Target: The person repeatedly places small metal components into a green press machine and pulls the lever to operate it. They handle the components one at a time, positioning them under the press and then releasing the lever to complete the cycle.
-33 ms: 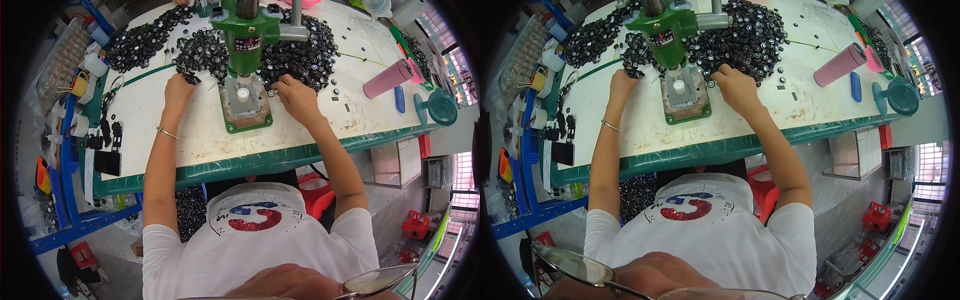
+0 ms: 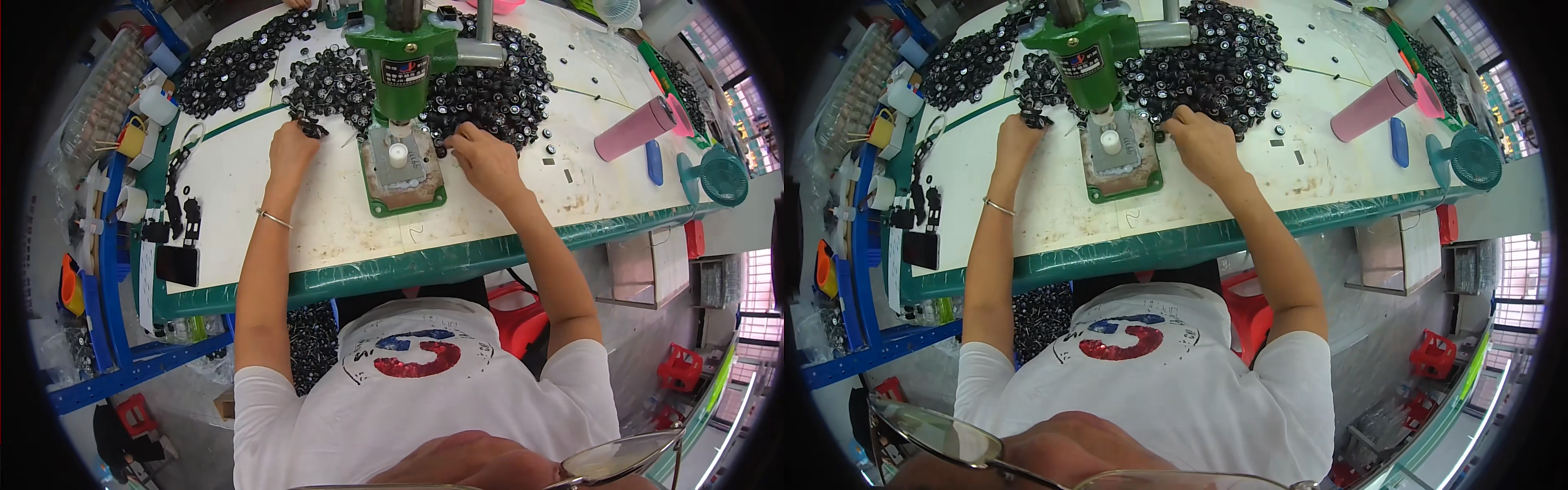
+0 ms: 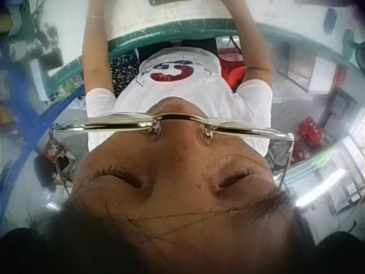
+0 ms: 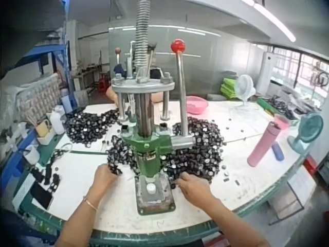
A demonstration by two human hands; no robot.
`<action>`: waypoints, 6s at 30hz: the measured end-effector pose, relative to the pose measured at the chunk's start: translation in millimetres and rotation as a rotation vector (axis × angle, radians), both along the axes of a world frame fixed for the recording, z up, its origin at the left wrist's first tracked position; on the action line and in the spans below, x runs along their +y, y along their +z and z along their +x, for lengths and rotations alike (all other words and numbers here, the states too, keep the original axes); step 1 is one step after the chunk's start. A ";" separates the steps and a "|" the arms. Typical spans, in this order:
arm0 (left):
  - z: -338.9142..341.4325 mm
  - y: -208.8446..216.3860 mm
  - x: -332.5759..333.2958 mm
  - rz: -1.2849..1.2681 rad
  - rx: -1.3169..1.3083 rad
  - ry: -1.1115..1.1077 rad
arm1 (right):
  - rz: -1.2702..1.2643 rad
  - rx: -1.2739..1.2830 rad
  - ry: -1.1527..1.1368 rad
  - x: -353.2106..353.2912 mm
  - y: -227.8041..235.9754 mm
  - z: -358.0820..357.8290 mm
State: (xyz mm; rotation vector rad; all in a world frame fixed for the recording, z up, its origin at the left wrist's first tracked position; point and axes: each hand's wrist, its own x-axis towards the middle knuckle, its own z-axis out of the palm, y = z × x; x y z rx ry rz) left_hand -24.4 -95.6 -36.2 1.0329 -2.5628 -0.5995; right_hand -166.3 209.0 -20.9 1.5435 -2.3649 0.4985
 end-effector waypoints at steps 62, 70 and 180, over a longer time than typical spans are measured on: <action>-5.5 27.8 113.3 1.010 0.775 -0.379 | -0.963 -1.288 0.378 -104.7 237.7 -53.2; -4.3 28.7 113.5 0.920 0.757 -0.372 | -1.172 -1.312 0.475 -86.0 236.1 -13.3; 13.8 36.1 113.4 1.135 0.779 -0.289 | -0.416 -0.774 0.151 -51.4 10.5 50.5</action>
